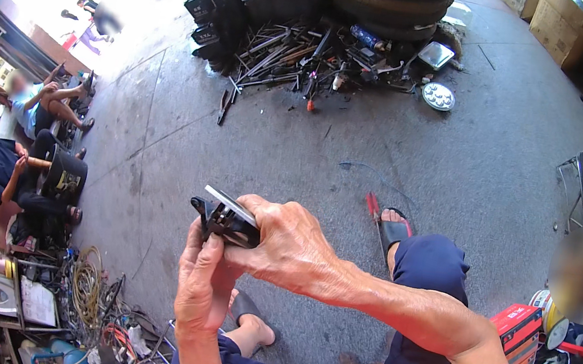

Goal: The person sits on the floor in a cluttered workshop and uses a screwdriver to adjust a small black mechanical component held in their left hand. They repeatedly insert the tool into the part, turn it, and inspect the result while seated.

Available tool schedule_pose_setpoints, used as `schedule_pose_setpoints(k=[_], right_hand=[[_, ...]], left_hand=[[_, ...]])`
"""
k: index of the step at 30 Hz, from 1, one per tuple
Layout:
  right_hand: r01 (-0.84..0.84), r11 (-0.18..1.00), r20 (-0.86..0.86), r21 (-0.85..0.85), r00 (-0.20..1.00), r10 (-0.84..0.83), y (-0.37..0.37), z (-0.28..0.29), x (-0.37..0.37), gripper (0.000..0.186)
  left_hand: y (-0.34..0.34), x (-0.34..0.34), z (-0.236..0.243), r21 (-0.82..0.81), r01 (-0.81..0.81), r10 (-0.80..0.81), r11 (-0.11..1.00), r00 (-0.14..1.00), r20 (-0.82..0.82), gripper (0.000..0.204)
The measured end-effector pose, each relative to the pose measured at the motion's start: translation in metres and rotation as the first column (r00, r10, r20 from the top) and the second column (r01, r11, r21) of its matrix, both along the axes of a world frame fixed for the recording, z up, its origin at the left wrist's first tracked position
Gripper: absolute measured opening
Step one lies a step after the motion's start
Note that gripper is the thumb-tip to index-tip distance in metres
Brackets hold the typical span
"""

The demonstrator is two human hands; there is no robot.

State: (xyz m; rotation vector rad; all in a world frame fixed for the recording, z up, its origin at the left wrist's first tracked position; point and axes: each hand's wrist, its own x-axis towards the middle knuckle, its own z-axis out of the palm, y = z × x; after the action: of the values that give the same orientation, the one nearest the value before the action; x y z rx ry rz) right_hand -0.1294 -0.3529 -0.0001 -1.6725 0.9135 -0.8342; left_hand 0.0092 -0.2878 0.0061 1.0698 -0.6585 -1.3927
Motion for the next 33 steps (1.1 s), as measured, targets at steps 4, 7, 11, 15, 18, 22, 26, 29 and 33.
schedule_pose_setpoints(k=[4,7,11,15,18,22,26,29,33], right_hand=[[-0.021,0.998,0.033,-0.060,0.999,0.023,0.007,0.002,0.016,0.047],[-0.047,0.996,-0.013,-0.080,0.999,0.046,0.012,0.006,0.025,0.054],[-0.076,0.994,0.046,-0.074,0.996,0.079,0.015,0.005,0.036,0.059],[-0.123,0.990,0.135,0.070,0.984,0.113,0.008,0.013,0.017,0.047],[-0.156,0.988,0.117,-0.008,0.981,0.156,0.007,0.013,0.006,0.030],[-0.166,0.888,-0.108,-0.429,0.985,0.132,0.009,0.004,0.048,0.025],[0.011,0.985,-0.089,-0.172,0.996,-0.027,0.018,-0.018,0.035,0.045],[-0.010,0.980,-0.089,-0.200,0.996,-0.008,0.023,-0.015,0.033,0.041],[-0.013,0.976,0.216,-0.216,0.975,0.060,0.028,-0.002,0.041,0.036]], left_hand=[[0.009,0.010,0.004,-0.046,-0.023,0.019,0.999,0.996,-0.093,0.045],[0.011,0.014,0.006,-0.063,-0.067,0.061,0.996,0.994,-0.087,0.047],[0.009,0.028,0.011,0.001,-0.155,0.148,0.988,0.941,-0.304,0.044],[-0.006,0.038,-0.002,0.102,-0.172,0.197,0.980,0.739,-0.644,0.050],[0.003,0.039,0.008,0.199,-0.238,0.309,0.951,0.769,-0.559,0.052],[0.015,0.045,0.024,0.100,-0.271,0.279,0.957,0.780,-0.560,0.040],[0.012,0.051,-0.010,0.022,-0.109,0.098,0.994,0.764,-0.638,0.039],[0.014,0.056,-0.025,0.068,-0.146,0.159,0.987,0.810,-0.565,0.047],[0.013,0.075,-0.019,0.140,-0.238,0.276,0.961,0.844,-0.460,0.055]])
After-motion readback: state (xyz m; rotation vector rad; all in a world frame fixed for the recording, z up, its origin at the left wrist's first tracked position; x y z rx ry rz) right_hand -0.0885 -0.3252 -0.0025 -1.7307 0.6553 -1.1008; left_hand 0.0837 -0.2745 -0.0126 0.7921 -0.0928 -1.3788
